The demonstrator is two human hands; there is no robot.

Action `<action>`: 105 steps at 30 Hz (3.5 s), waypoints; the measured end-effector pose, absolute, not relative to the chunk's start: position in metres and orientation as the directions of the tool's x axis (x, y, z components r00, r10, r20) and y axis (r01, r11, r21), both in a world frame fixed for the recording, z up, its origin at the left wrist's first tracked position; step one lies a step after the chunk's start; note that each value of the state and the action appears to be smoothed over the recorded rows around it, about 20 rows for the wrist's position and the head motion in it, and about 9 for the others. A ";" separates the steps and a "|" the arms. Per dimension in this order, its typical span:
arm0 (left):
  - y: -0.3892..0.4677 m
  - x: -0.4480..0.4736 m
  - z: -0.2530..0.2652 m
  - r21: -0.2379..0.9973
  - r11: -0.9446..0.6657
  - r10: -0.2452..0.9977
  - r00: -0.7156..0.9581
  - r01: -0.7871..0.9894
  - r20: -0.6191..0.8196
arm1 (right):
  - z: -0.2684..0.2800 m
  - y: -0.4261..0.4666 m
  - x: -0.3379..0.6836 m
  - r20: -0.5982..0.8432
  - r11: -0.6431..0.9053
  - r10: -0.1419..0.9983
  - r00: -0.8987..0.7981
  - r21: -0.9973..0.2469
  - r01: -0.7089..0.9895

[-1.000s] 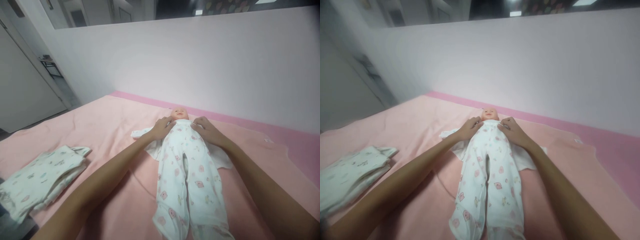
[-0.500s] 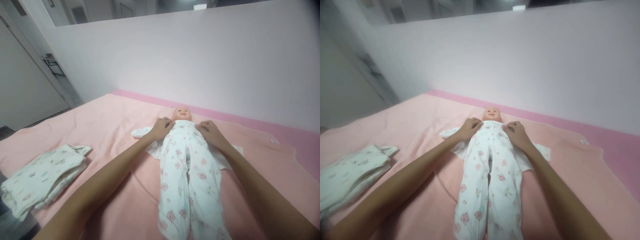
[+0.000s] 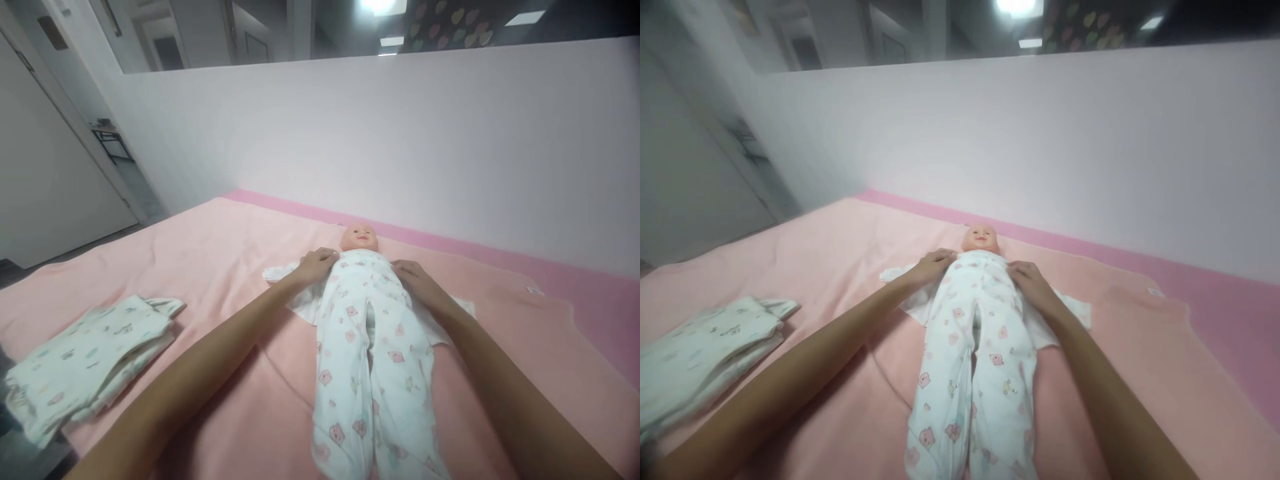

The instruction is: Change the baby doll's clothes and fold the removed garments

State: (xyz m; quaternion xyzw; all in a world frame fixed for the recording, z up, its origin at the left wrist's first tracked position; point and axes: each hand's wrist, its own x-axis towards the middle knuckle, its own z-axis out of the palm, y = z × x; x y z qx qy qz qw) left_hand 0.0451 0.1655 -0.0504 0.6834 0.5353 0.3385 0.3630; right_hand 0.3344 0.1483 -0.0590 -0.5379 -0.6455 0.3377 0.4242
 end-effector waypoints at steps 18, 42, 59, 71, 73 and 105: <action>0.159 0.004 -0.012 0.586 -0.520 0.704 0.701 0.622 -0.120 | -0.045 0.132 0.376 -0.044 0.320 0.883 -0.466 -0.669 0.670; 0.168 0.011 -0.040 0.503 -0.621 0.729 0.678 0.601 0.089 | -0.046 0.127 0.359 0.203 0.458 0.887 -0.416 -0.507 0.730; 0.146 0.033 -0.057 0.525 -0.567 0.823 0.422 0.634 0.379 | -0.069 0.127 0.329 0.459 0.374 0.882 -0.104 -0.547 0.749; 0.158 0.019 -0.036 0.843 -0.358 0.835 0.542 0.402 0.096 | -0.044 0.128 0.356 0.211 0.377 0.925 -0.316 -0.618 0.690; 0.154 0.023 -0.034 0.890 -0.265 0.874 0.483 0.371 0.059 | -0.039 0.128 0.355 0.189 0.325 0.944 -0.269 -0.663 0.674; 0.110 0.039 -0.042 0.548 -0.506 0.844 0.250 0.667 0.475 | -0.058 0.105 0.337 0.616 0.349 0.787 -0.039 -0.392 0.851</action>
